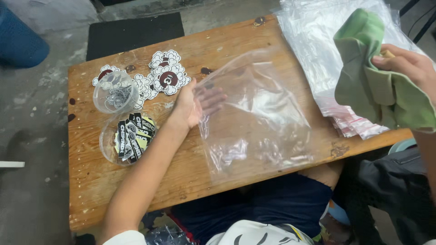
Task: The person wipes a black bag with a green cloth, then attaches a cartoon sticker and a chain to the bag. They also wipe a clear plastic bag with the cloth and place the decorated bag into the plastic bag.
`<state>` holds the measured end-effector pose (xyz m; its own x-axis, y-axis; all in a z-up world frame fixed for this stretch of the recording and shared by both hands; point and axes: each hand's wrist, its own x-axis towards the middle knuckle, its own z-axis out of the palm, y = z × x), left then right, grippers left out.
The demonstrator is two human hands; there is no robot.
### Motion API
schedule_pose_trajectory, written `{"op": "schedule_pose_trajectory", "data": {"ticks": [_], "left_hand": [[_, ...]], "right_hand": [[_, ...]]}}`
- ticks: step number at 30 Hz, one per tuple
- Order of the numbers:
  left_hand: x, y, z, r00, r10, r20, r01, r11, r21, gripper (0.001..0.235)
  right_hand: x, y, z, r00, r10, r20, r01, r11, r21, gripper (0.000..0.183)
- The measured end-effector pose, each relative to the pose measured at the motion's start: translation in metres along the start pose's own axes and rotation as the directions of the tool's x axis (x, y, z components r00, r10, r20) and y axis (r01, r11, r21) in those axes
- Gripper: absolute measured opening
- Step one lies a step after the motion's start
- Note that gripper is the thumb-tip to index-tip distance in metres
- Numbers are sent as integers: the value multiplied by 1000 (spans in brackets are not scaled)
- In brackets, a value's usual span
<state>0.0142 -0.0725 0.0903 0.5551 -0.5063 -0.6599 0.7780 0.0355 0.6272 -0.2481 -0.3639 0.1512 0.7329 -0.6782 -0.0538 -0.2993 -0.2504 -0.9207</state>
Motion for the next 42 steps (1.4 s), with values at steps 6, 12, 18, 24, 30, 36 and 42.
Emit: {"op": "schedule_pose_trajectory", "data": {"ticks": [6, 12, 18, 24, 30, 36, 42], "left_hand": [[34, -5, -6, 988, 65, -141, -25, 963, 267, 74], [-12, -13, -14, 829, 529, 184, -128, -141, 982, 64], [63, -51, -92, 476, 438, 763, -430, -641, 636, 31], [52, -56, -83, 480, 443, 758, -491, -580, 650, 60], [66, -54, -101, 463, 526, 714, -577, -433, 693, 62], [72, -64, -104, 354, 541, 763, -501, -579, 643, 39], [55, -65, -99, 435, 512, 741, -525, -525, 670, 48]], "right_hand": [[-6, -11, 19, 994, 27, 102, -16, 995, -103, 28], [-23, -29, 60, 965, 94, 244, -9, 944, -329, 22], [-33, -19, 133, 825, -199, 529, 436, 819, -372, 39], [-32, -14, 205, 522, -453, 723, 852, 300, -428, 46], [1, 5, 242, 386, -604, 697, 915, 154, -373, 31], [-49, 26, 247, 281, -611, 740, 958, 223, -181, 43], [-86, 28, 228, 170, -554, 815, 922, 381, 67, 30]]}}
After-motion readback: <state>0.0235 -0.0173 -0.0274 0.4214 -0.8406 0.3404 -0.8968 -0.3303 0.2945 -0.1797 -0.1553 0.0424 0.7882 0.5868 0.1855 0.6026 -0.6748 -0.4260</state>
